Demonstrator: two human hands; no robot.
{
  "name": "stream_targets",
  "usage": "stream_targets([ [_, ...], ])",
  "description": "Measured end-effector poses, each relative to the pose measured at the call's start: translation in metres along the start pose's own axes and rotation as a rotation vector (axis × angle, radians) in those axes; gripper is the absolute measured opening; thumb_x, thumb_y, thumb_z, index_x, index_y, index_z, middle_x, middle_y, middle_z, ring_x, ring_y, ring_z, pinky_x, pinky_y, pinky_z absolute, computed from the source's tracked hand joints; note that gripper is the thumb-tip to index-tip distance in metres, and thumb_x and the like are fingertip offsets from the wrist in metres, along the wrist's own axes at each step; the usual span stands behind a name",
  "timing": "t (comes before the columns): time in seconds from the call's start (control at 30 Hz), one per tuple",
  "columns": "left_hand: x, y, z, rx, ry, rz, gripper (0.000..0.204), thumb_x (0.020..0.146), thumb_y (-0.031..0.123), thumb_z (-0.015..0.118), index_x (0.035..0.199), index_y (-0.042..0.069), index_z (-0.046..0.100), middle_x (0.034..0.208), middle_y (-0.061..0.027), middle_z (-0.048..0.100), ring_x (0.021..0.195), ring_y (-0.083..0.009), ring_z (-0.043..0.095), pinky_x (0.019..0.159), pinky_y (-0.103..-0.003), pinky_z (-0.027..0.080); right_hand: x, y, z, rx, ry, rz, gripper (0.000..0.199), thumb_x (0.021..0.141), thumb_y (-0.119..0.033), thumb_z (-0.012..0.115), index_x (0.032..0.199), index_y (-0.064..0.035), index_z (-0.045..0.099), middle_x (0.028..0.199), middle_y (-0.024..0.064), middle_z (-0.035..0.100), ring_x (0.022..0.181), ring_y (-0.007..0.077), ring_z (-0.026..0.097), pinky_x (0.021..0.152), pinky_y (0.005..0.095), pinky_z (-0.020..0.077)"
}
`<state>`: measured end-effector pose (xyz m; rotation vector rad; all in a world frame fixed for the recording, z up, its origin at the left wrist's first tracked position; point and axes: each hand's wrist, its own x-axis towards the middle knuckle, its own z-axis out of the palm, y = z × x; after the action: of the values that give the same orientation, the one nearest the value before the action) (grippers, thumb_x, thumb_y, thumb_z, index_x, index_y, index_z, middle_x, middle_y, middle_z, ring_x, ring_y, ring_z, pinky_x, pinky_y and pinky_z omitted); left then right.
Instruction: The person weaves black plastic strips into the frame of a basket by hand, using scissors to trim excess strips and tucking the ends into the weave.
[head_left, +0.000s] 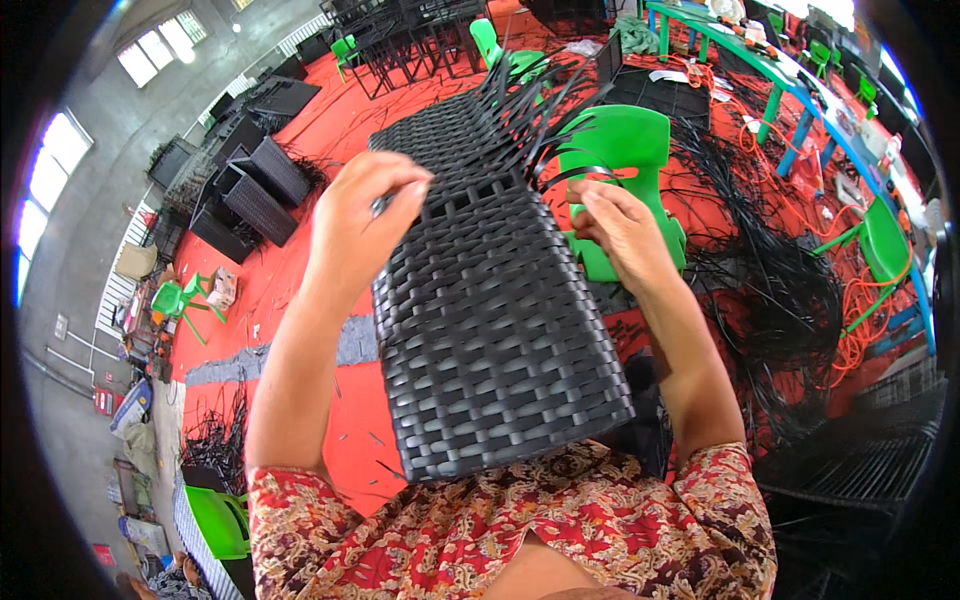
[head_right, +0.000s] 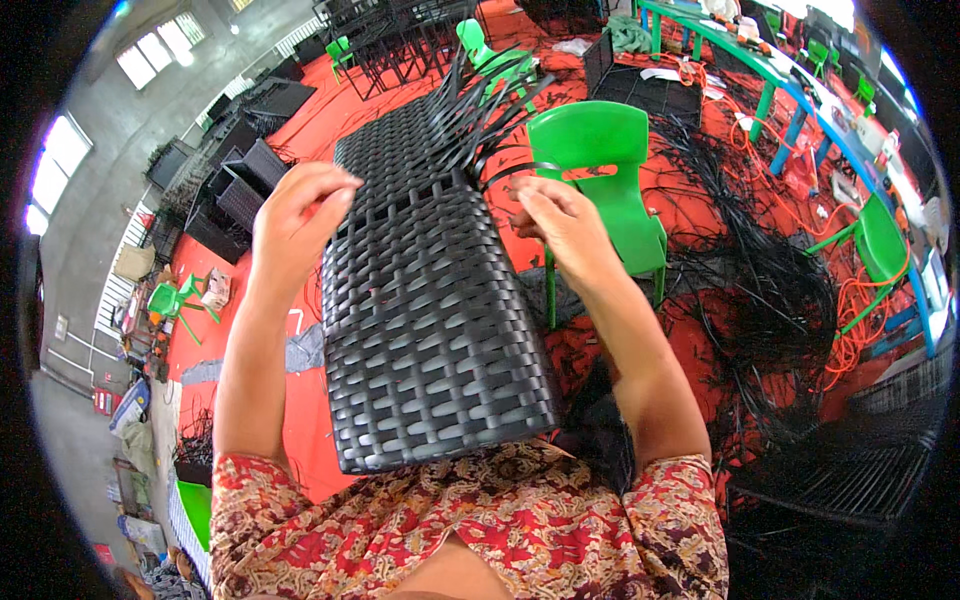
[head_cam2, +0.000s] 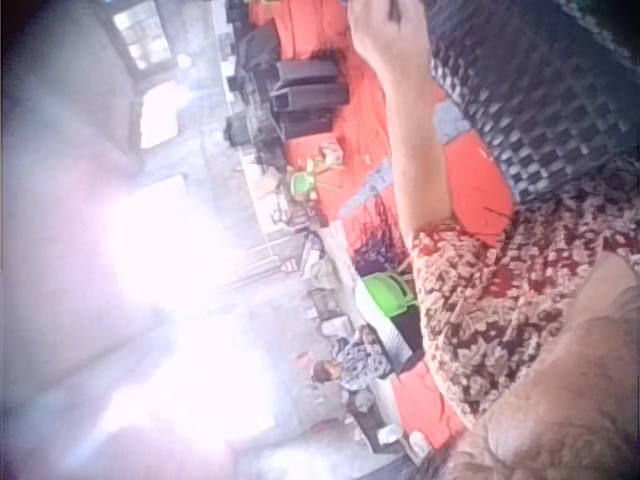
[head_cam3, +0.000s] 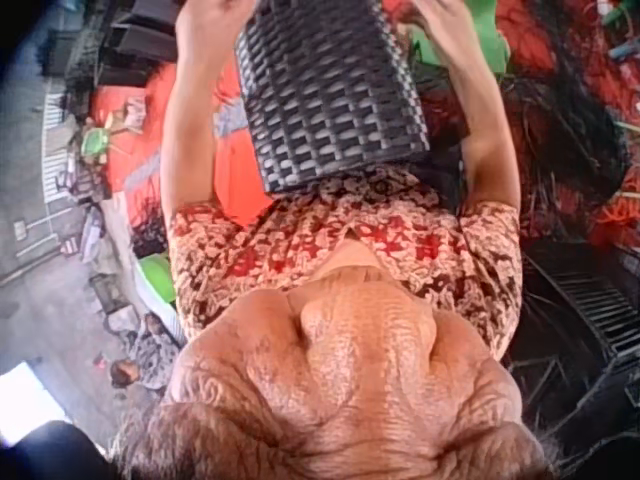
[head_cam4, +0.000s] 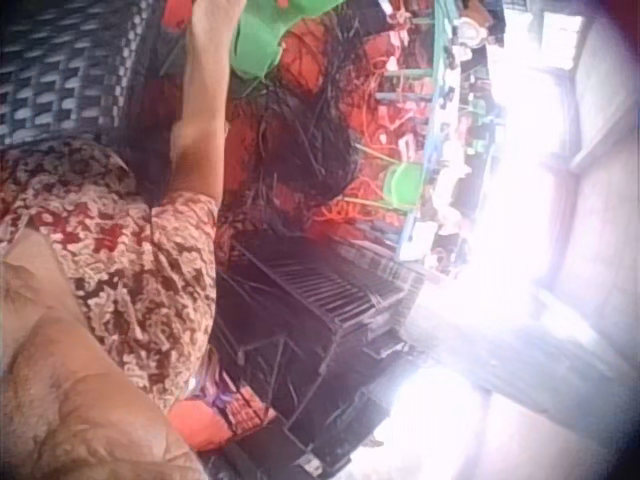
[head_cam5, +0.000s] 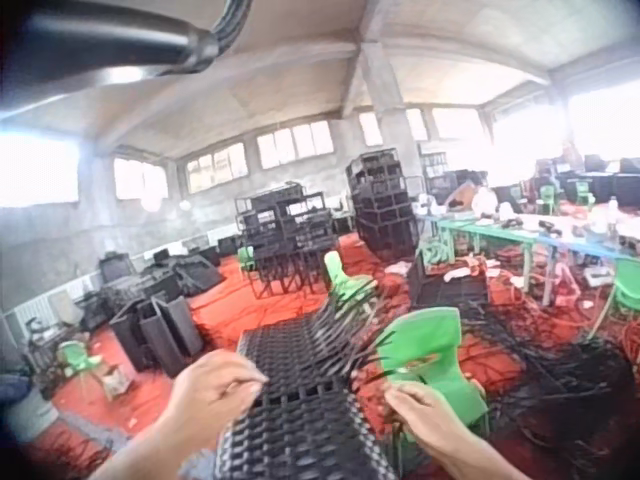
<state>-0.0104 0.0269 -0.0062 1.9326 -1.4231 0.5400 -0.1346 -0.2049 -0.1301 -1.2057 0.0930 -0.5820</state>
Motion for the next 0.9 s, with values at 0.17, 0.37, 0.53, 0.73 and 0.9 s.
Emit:
stream_targets([
  [0.17,0.051,-0.011,0.048,-0.045,-0.361,-0.05,0.015,0.08,0.015,0.062,0.088,0.003,0.066,0.084,-0.0055,0.059,0.08,-0.0157,0.057,0.072,-0.026,0.045,0.022,0.015,0.027,0.195,-0.061,0.041,0.019,0.089,-0.022,0.058,0.091,-0.0028,0.058,0.083,0.0037,0.058,0.076,0.0133,0.057,0.069,0.0274,0.0473],
  [0.37,0.049,-0.031,0.084,-0.006,-0.229,0.042,0.012,0.077,0.014,0.064,0.084,0.004,0.067,0.081,-0.0068,0.058,0.077,-0.0186,0.057,0.07,-0.029,0.045,0.033,0.013,0.038,0.418,0.004,0.036,0.02,0.087,-0.02,0.062,0.098,-0.0036,0.057,0.084,0.0036,0.059,0.073,0.0124,0.057,0.065,0.0266,0.047],
  [0.53,0.038,-0.028,0.088,-0.155,-0.137,0.003,0.009,0.075,0.01,0.065,0.082,0.004,0.067,0.082,-0.0067,0.058,0.079,-0.0194,0.057,0.071,-0.03,0.046,0.046,-0.006,0.028,0.594,0.098,-0.086,0.017,0.091,-0.02,0.054,0.097,-0.0048,0.059,0.077,0.0017,0.059,0.061,0.012,0.054,0.053,0.0252,0.0437],
  [0.73,0.033,-0.033,0.088,-0.048,-0.056,0.26,0.007,0.073,0.009,0.065,0.079,0.005,0.067,0.077,-0.0065,0.056,0.076,-0.0213,0.058,0.068,-0.031,0.047,0.042,-0.017,0.006,0.191,0.133,0.027,0.025,0.091,-0.028,0.054,0.092,-0.0032,0.059,0.074,0.0071,0.063,0.057,0.0146,0.059,0.052,0.0262,0.0476],
  [0.9,0.042,-0.025,0.097,-0.118,-0.137,0.148,0.01,0.073,0.011,0.07,0.081,0.005,0.067,0.079,-0.0043,0.054,0.072,-0.0178,0.055,0.064,-0.027,0.046,0.025,-0.027,-0.027,0.102,0.121,0.039,0.024,0.093,-0.028,0.05,0.094,-0.0047,0.056,0.085,0.0084,0.063,0.072,0.0141,0.061,0.064,0.0289,0.0508],
])
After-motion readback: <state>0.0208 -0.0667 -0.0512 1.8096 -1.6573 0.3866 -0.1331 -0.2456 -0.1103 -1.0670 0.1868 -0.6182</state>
